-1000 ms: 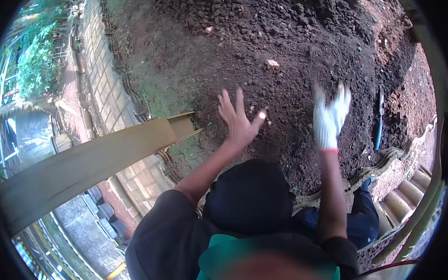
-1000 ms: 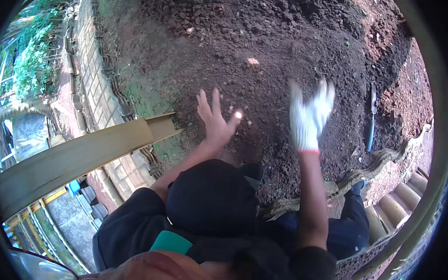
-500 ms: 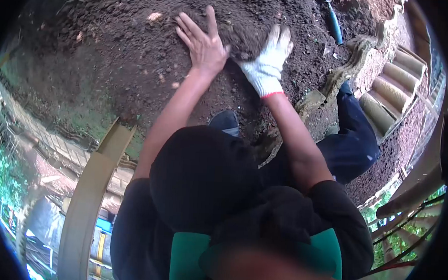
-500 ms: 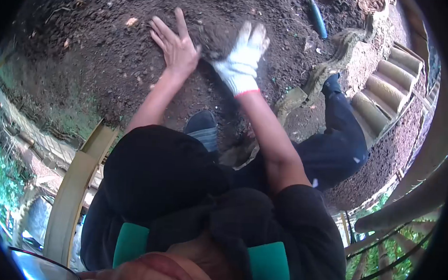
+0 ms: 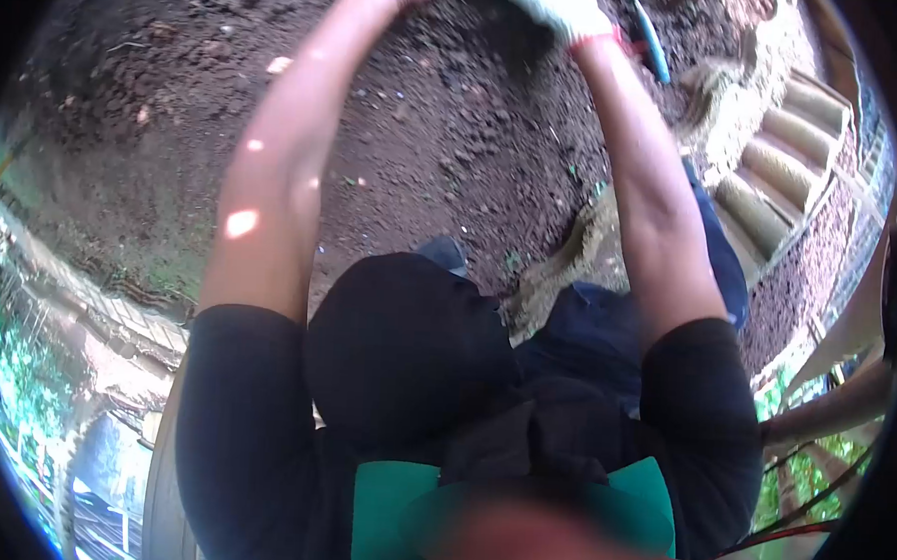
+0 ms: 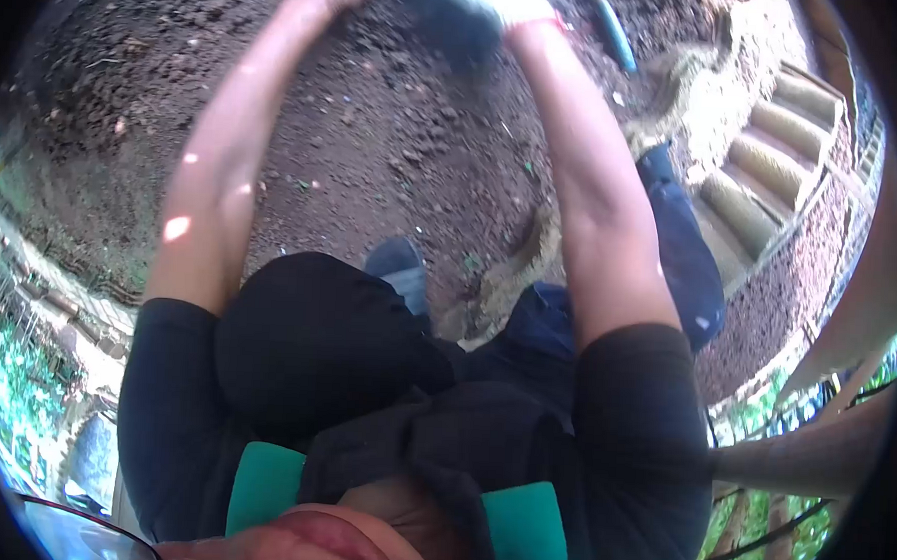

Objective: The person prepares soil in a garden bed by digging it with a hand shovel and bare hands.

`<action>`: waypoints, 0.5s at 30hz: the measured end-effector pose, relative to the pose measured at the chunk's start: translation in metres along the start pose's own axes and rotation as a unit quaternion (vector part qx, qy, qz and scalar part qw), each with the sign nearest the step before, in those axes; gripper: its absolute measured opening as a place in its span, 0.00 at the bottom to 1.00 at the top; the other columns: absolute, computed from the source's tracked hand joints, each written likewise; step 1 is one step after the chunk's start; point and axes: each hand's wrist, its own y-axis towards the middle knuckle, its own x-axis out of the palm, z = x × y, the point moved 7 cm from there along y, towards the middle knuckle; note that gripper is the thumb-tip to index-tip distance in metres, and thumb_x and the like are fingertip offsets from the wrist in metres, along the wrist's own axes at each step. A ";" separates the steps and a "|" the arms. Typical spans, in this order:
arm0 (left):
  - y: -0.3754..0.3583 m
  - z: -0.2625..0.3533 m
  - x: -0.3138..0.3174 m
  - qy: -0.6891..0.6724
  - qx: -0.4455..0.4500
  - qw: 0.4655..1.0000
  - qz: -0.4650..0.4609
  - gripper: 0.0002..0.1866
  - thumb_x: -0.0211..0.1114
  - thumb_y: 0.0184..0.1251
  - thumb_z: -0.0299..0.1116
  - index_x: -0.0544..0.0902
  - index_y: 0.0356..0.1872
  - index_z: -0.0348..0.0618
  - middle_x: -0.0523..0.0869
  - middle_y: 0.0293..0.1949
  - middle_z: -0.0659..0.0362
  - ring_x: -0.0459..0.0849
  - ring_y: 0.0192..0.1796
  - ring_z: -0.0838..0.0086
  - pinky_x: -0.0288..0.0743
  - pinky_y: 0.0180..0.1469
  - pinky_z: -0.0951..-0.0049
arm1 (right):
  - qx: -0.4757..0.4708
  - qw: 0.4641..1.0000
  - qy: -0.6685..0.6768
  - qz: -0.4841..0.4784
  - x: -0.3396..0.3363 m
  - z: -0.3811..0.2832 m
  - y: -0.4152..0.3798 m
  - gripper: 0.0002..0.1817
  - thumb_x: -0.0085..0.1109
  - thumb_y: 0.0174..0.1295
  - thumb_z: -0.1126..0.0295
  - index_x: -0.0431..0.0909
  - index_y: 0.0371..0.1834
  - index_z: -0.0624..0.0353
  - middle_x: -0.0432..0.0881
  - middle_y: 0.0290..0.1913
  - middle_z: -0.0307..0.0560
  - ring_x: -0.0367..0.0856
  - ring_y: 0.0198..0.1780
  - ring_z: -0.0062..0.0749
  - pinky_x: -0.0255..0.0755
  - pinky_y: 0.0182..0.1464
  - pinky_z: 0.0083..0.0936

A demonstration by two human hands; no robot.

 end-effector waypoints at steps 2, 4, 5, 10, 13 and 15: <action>-0.011 0.046 -0.032 -0.054 0.003 0.998 0.021 0.11 0.61 0.63 0.30 0.87 0.43 0.41 0.89 0.46 0.53 0.84 0.57 0.57 0.74 0.65 0.49 | 0.047 0.996 0.022 -0.065 0.001 -0.015 -0.036 0.29 0.70 0.59 0.50 0.83 0.58 0.58 0.80 0.63 0.56 0.75 0.66 0.55 0.67 0.69 0.47; -0.029 0.075 -0.049 -0.110 -0.087 0.990 0.002 0.10 0.57 0.66 0.32 0.88 0.38 0.46 0.89 0.44 0.55 0.86 0.52 0.59 0.73 0.64 0.53 | 0.081 0.994 0.061 -0.041 -0.001 -0.035 -0.063 0.27 0.74 0.51 0.48 0.88 0.52 0.49 0.84 0.57 0.51 0.80 0.57 0.55 0.74 0.62 0.50; -0.047 0.092 -0.057 -0.100 -0.155 0.976 0.119 0.11 0.58 0.68 0.34 0.87 0.42 0.45 0.88 0.46 0.54 0.85 0.51 0.59 0.73 0.63 0.53 | 0.093 0.991 0.060 -0.078 0.007 -0.042 -0.084 0.29 0.74 0.49 0.49 0.87 0.53 0.51 0.84 0.58 0.51 0.81 0.56 0.53 0.75 0.59 0.47; -0.115 0.171 -0.015 -0.426 -0.596 0.651 0.198 0.16 0.59 0.80 0.38 0.89 0.54 0.39 0.89 0.55 0.53 0.79 0.66 0.65 0.69 0.72 0.64 | 0.506 0.650 0.547 0.152 0.044 -0.095 -0.205 0.18 0.60 0.75 0.66 0.81 0.60 0.69 0.85 0.58 0.51 0.85 0.55 0.38 0.79 0.60 0.31; -0.124 0.176 -0.025 -0.509 -0.656 0.482 0.279 0.11 0.63 0.76 0.30 0.91 0.48 0.38 0.91 0.52 0.55 0.87 0.54 0.72 0.79 0.61 0.73 | 0.531 0.239 0.791 0.188 0.080 -0.108 -0.209 0.21 0.55 0.78 0.63 0.79 0.64 0.69 0.83 0.61 0.53 0.84 0.59 0.42 0.79 0.61 0.34; -0.136 0.144 -0.054 -0.466 -0.673 0.454 0.352 0.10 0.62 0.74 0.30 0.91 0.46 0.39 0.92 0.47 0.56 0.89 0.49 0.72 0.82 0.57 0.71 | 0.610 0.338 0.709 0.103 0.056 -0.144 -0.133 0.16 0.53 0.77 0.66 0.81 0.58 0.64 0.84 0.57 0.54 0.84 0.56 0.40 0.80 0.62 0.34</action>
